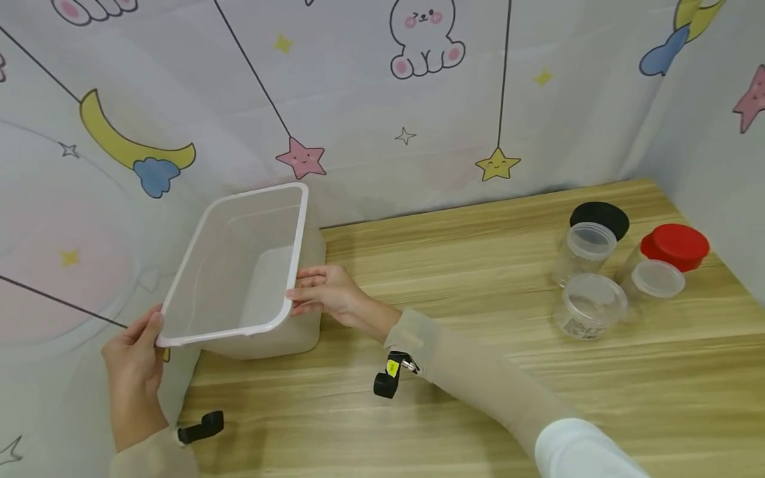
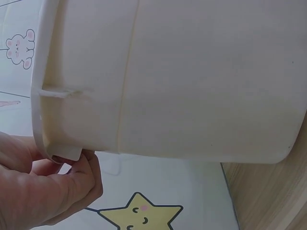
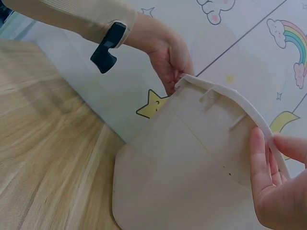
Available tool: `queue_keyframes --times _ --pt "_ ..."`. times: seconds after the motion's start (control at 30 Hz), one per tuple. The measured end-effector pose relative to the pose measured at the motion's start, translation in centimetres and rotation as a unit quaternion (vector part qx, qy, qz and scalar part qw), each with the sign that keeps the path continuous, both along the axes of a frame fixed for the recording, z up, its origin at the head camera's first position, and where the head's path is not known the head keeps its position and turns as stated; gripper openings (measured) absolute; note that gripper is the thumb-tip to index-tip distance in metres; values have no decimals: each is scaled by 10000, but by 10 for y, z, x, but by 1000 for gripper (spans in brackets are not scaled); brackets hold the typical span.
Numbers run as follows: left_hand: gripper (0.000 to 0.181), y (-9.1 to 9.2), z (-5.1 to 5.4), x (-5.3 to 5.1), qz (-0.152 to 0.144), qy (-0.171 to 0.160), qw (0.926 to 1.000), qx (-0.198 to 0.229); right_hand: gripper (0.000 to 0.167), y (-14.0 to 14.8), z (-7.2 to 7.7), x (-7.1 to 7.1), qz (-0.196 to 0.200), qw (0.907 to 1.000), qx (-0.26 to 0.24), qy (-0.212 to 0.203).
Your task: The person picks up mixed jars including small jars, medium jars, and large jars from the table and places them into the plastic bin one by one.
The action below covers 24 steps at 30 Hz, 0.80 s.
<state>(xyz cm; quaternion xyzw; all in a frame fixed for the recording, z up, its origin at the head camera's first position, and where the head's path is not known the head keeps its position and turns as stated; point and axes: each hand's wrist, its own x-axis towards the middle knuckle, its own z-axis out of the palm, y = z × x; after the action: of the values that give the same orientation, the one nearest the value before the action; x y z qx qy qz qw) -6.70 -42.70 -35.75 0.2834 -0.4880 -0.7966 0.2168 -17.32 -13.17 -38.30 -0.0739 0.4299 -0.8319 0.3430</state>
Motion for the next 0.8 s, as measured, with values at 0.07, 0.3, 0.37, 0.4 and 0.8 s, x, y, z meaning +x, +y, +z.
queue_keyframes --times 0.07,0.3,0.37,0.4,0.8 --pt "13 0 -1 0 20 -37 10000 16 37 1 0 0 20 10000 9 8" --pt "12 1 -1 -2 127 -63 9999 53 36 2 -2 -1 57 10000 -29 2" --pt "12 2 -2 -2 118 -28 9999 94 36 2 -2 -1 56 10000 -25 11" --pt "12 2 -2 -1 119 -4 9998 131 36 2 -3 -1 54 10000 -25 7" --pt "14 4 -3 -2 162 162 9995 224 36 5 -1 0 85 10000 0 9"
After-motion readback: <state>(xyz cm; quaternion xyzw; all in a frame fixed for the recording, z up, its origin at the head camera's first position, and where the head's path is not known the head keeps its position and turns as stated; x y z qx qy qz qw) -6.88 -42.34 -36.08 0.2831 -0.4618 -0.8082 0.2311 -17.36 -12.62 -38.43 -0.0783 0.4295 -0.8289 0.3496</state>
